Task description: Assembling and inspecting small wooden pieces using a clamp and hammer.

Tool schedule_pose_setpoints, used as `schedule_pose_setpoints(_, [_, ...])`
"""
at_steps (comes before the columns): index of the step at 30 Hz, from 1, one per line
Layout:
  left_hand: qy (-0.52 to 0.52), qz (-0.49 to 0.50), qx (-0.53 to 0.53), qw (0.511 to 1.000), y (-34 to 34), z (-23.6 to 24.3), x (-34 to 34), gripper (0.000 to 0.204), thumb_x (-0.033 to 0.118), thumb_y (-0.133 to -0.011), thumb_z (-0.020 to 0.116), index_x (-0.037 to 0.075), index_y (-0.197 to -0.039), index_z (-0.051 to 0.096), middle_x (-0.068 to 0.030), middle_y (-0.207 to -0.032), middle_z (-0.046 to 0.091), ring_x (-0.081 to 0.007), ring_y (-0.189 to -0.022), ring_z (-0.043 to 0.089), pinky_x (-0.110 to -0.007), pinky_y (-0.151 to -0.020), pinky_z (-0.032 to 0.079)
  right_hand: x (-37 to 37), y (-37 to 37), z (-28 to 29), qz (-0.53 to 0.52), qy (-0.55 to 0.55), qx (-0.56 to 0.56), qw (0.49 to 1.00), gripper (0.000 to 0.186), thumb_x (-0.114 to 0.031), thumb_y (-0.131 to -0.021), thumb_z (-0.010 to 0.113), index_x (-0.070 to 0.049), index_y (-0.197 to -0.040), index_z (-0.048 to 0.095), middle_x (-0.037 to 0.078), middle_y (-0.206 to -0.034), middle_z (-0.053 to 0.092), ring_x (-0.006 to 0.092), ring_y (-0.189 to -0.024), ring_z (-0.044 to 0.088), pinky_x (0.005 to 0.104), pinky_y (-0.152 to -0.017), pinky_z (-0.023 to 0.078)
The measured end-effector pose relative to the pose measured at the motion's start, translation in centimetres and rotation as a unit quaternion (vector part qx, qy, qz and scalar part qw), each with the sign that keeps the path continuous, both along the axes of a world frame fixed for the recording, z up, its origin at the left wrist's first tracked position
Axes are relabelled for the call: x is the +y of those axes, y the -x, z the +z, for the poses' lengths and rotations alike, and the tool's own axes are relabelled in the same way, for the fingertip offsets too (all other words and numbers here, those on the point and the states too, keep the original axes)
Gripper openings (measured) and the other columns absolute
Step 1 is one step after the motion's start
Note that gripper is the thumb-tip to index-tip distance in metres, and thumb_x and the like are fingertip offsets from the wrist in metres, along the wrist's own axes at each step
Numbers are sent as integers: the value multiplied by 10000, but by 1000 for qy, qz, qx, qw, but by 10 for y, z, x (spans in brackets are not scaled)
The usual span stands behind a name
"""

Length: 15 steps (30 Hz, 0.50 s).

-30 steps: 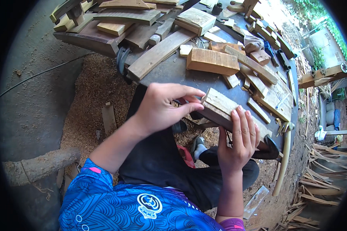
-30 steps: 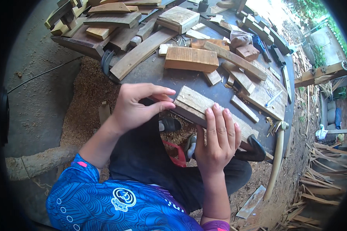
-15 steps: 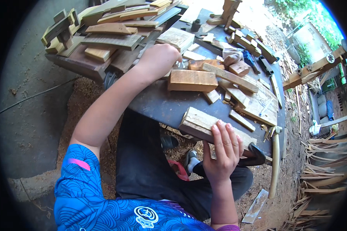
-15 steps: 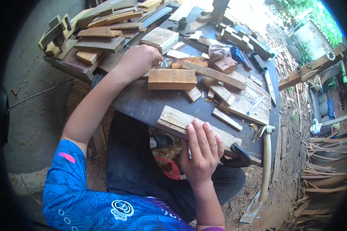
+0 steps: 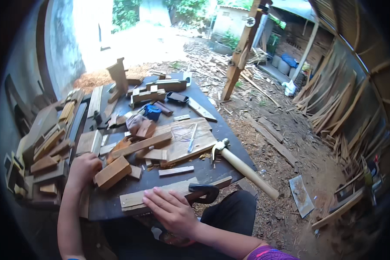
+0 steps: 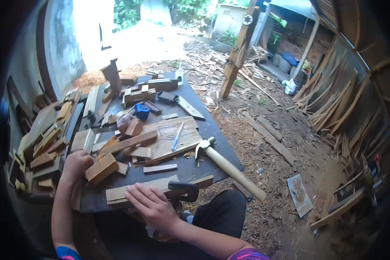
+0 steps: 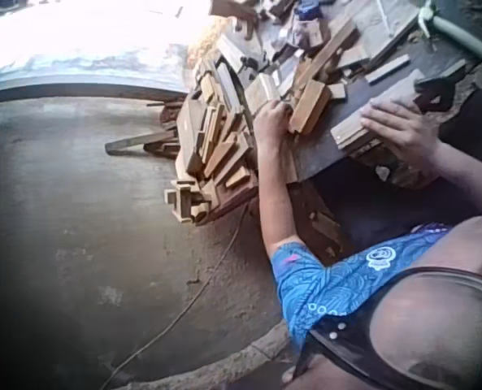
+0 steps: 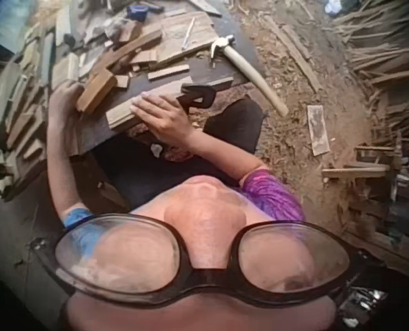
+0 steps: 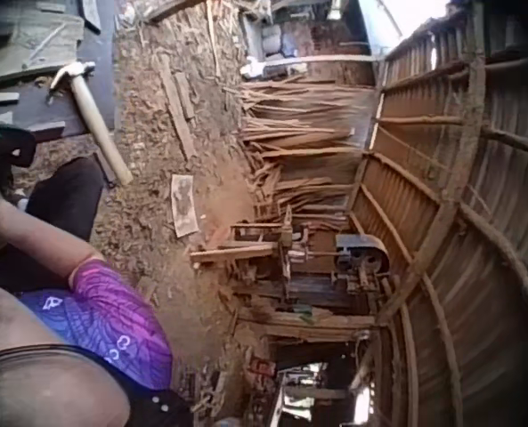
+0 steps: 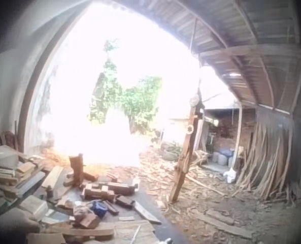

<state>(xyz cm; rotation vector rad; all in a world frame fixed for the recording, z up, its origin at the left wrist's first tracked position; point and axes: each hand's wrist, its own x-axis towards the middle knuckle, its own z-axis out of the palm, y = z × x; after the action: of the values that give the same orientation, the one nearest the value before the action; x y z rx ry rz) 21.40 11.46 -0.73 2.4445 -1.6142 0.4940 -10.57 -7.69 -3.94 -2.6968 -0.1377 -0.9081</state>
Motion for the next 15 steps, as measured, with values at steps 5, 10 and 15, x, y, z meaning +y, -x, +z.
schedule_pose_setpoints(5, [-3, -38, 14, 999, 1, 1, 3, 42, 165, -843, 715, 130, -826, 733, -55, -860, 690, -276, -835, 708, -410, -731, 577, 1, -1, -4, -23, 15, -10, 1000, 540, -145, -976, 592, -121, -1515, 562, 44, -1582, 546, 213, -1471, 498, 429, -1237, 299])
schedule_pose_setpoints(10, [-30, -39, 43, 998, 2, 6, 3, 83, 91, -869, 690, 97, -942, 729, -101, -940, 675, -303, -887, 708, -417, -761, 575, -2, -2, -9, -14, 15, -16, 1000, 588, -122, -953, 562, -93, -1539, 524, 80, -1608, 508, 244, -1492, 473, 435, -1236, 312])
schedule_pose_setpoints(15, [90, 14, 65, 994, 32, 31, 17, 55, 56, -930, 640, 18, -935, 680, -132, -923, 643, -335, -830, 674, -414, -730, 544, 2, -7, -13, 12, 15, -17, 1000, 588, -152, -948, 567, -72, -1529, 524, 103, -1610, 497, 266, -1497, 464, 443, -1240, 307])
